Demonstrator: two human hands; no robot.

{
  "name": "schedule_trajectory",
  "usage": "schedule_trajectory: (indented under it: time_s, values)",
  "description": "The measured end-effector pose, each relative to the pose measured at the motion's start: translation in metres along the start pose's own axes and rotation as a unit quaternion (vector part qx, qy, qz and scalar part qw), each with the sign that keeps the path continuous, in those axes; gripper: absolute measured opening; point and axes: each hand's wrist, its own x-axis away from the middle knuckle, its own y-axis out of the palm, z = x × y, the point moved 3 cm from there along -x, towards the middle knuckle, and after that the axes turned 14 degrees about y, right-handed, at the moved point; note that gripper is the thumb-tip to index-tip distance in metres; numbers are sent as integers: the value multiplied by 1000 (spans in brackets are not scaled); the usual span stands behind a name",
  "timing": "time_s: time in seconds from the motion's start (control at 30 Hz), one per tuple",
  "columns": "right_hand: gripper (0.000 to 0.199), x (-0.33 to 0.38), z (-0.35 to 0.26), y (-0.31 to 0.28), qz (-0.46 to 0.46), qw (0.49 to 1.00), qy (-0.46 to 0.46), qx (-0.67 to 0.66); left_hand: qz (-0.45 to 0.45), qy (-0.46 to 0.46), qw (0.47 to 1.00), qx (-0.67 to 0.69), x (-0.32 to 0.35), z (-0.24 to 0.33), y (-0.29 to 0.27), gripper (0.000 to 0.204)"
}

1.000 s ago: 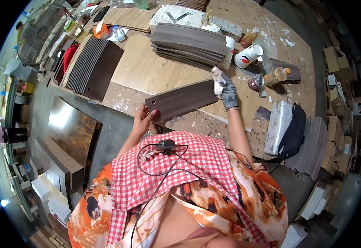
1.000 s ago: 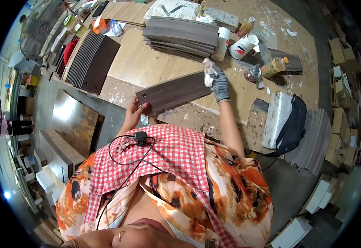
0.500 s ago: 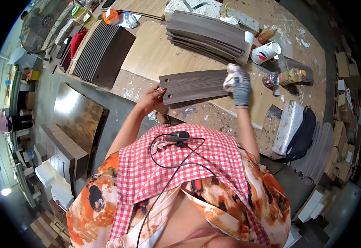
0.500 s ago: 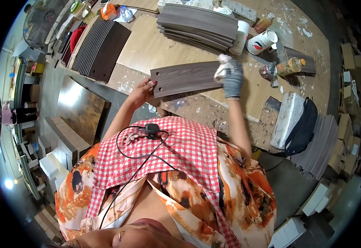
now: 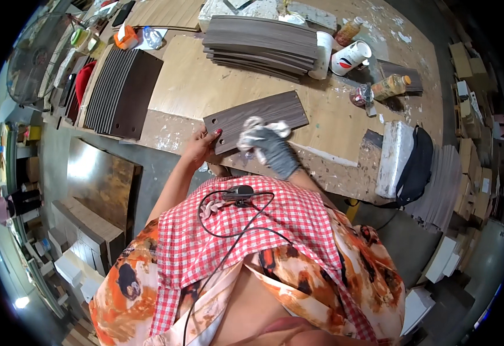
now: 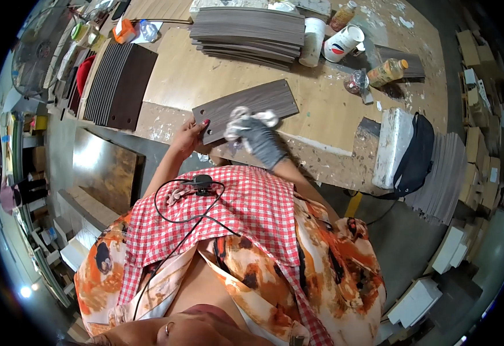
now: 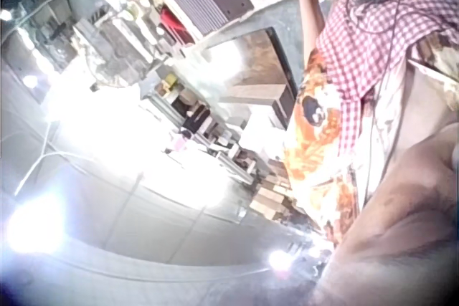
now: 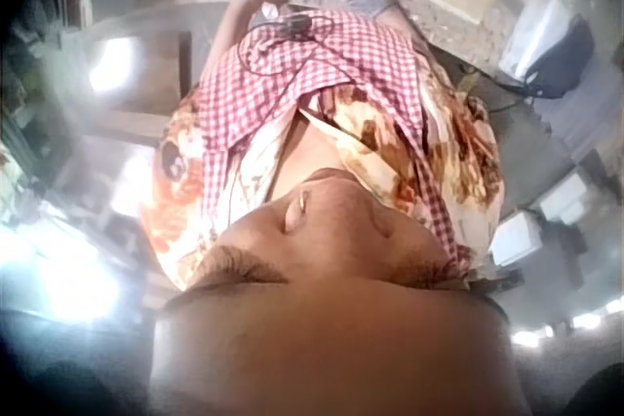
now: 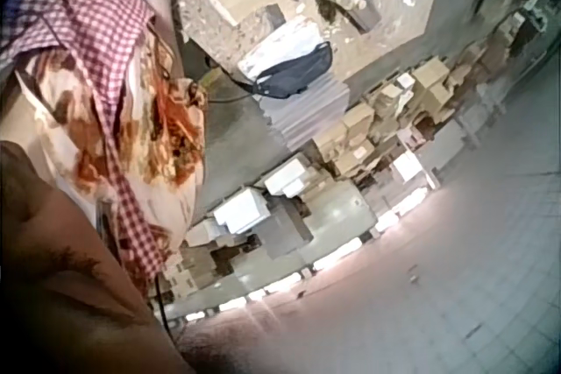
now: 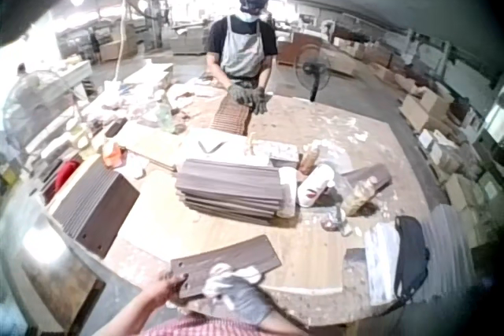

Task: The person picks up wood planks one at a time, wipes them with a cloth, and places them onto stacks on a workbench.

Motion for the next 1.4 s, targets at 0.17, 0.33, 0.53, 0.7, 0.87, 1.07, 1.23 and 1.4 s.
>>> schedule_trajectory:
  time_s: [0.17, 0.33, 0.53, 0.7, 0.87, 1.07, 1.23, 1.4]
  values:
    - [29, 58, 25, -146, 243, 958, 30, 149, -25, 68, 997, -1, 7, 12, 4, 29]
    - [25, 68, 50, -196, 366, 886, 195, -210, -114, 191, 970, -98, 13, 55, 21, 30]
    - [33, 58, 28, -159, 232, 732, 282, -575, -207, 270, 874, -347, 37, 95, 44, 31]
    - [33, 76, -2, -150, 224, 850, 232, -417, -241, 381, 788, -419, 55, 115, 56, 45]
    - [35, 56, -83, -151, 390, 851, 104, -336, -52, 483, 736, -472, 50, 138, 43, 60]
    - [32, -18, -168, -186, 381, 842, 44, -379, 89, 339, 873, -338, -10, 102, 5, 72]
    - [34, -69, -155, -211, 416, 835, 40, -357, 106, 367, 820, -426, 11, 107, -24, 54]
    - [34, -105, -115, -223, 472, 792, 17, -387, 208, 367, 796, -434, 49, 101, -76, 43]
